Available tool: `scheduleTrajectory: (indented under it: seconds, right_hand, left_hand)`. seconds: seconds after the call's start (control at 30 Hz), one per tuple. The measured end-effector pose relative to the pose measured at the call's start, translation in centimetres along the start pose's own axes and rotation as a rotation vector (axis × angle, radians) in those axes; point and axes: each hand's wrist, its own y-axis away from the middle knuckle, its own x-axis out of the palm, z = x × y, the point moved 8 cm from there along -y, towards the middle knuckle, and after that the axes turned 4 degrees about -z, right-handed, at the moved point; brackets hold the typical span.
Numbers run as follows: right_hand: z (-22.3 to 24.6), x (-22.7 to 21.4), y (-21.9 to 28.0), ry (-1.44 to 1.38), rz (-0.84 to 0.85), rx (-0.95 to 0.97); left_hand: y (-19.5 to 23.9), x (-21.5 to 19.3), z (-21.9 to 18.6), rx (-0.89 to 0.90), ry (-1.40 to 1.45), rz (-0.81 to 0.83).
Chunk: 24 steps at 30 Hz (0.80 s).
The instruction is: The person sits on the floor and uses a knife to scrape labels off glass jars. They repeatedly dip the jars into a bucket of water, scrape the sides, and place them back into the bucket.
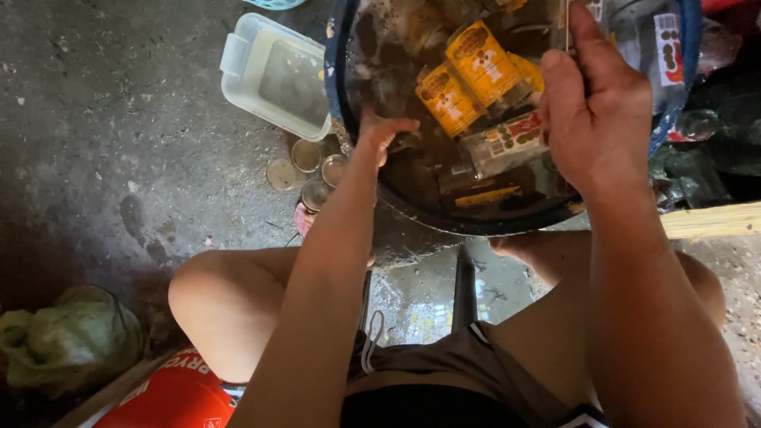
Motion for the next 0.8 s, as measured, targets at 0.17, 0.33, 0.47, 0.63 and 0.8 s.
scheduleTrajectory:
  seconds: [0.17, 0.33, 0.47, 0.63, 0.8]
  right_hand:
    - [0.1, 0.0, -0.1, -0.075, 0.022, 0.046]
    - [1.4, -0.2, -0.1, -0.041, 0.035, 0.075]
    - [1.2, -0.3, -0.3, 0.034, 0.061, 0.049]
    - [1.4, 0.0, -0.5, 0.038, 0.067, 0.115]
    - [1.1, 0.3, -0.6, 0.041, 0.093, 0.060]
  left_hand:
    - [-3.3, -0.6, 0.6, 0.021, 0.096, -0.095]
    - [-4.0, -0.2, -0.7, -0.037, 0.164, -0.045]
    - [-10.7, -0.8, 0.9, -0.072, 0.049, 0.010]
    - [-9.7, 0.0, 0.9, -0.248, 0.277, -0.003]
    - [-7.6, 0.7, 0.1, -0.162, 0.315, 0.038]
